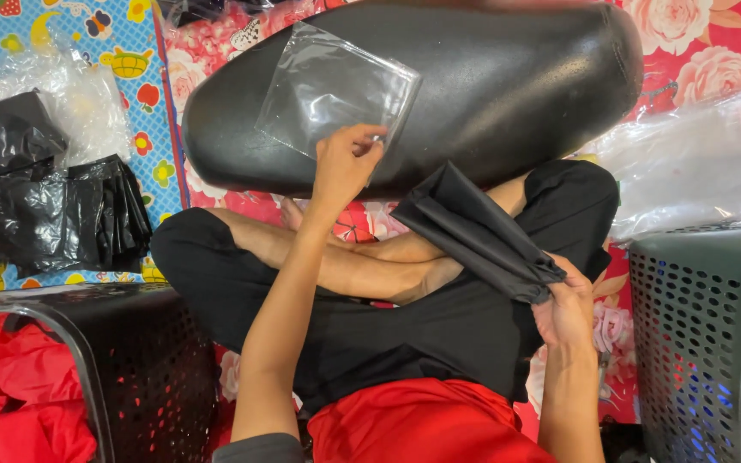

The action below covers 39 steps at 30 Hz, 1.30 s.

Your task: Cleaning a fabric cover with a sponge, folding it, and placing it into a plastic bag.

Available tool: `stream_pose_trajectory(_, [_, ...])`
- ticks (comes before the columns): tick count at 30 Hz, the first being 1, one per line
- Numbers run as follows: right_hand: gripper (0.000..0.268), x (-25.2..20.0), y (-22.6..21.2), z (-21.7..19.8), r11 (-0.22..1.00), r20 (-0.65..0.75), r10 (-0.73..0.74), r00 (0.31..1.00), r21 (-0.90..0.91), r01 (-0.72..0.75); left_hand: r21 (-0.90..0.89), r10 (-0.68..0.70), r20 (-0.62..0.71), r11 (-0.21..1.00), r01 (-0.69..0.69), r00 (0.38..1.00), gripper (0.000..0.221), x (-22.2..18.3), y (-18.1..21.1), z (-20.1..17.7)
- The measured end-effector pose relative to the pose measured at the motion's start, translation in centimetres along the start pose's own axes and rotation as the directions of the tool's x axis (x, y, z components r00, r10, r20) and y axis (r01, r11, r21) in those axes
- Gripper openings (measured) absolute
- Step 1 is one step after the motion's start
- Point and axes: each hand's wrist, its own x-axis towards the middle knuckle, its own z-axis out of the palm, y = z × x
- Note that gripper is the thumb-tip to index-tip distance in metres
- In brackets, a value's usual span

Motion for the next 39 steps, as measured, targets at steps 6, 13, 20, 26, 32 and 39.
stream_pose_trajectory(6, [0.024,4.3,-2.5,3.8,0.995,0.064,-0.099,0.993,-0.026,0.1,0.145,0.199,0.009,0.969,-0.198,0.98,0.02,-0.3,1.1,0.3])
stream_pose_trajectory(13, [0.024,9.1,-3.4,6.1,0.98,0.125,-0.196,0.973,0.001,0.197,0.261,0.137,0.054,0.954,-0.146,0.989,0.018,0.0,0.3,0.9])
stream_pose_trajectory(20, [0.025,9.7,-2.4,7.0,0.979,0.176,-0.172,0.969,-0.082,0.189,0.13,-0.028,-0.049,0.991,0.034,0.998,0.018,-0.1,-1.0,1.5])
stream_pose_trajectory(26, [0.025,9.4,-1.9,5.6,0.981,0.151,-0.15,0.977,-0.102,0.166,0.007,-0.094,-0.097,0.995,0.096,0.991,0.015,-0.4,-1.4,1.7])
stream_pose_trajectory(32, [0.021,9.2,-2.2,6.4,0.984,0.131,-0.11,0.985,-0.127,0.127,-0.056,-0.04,-0.135,0.998,0.033,0.99,0.007,-1.1,0.7,1.0])
stream_pose_trajectory(39, [0.023,9.9,-1.8,5.7,0.99,0.116,-0.062,0.991,-0.118,0.076,-0.151,0.011,-0.201,0.988,-0.042,0.979,0.009,-1.6,2.2,0.7])
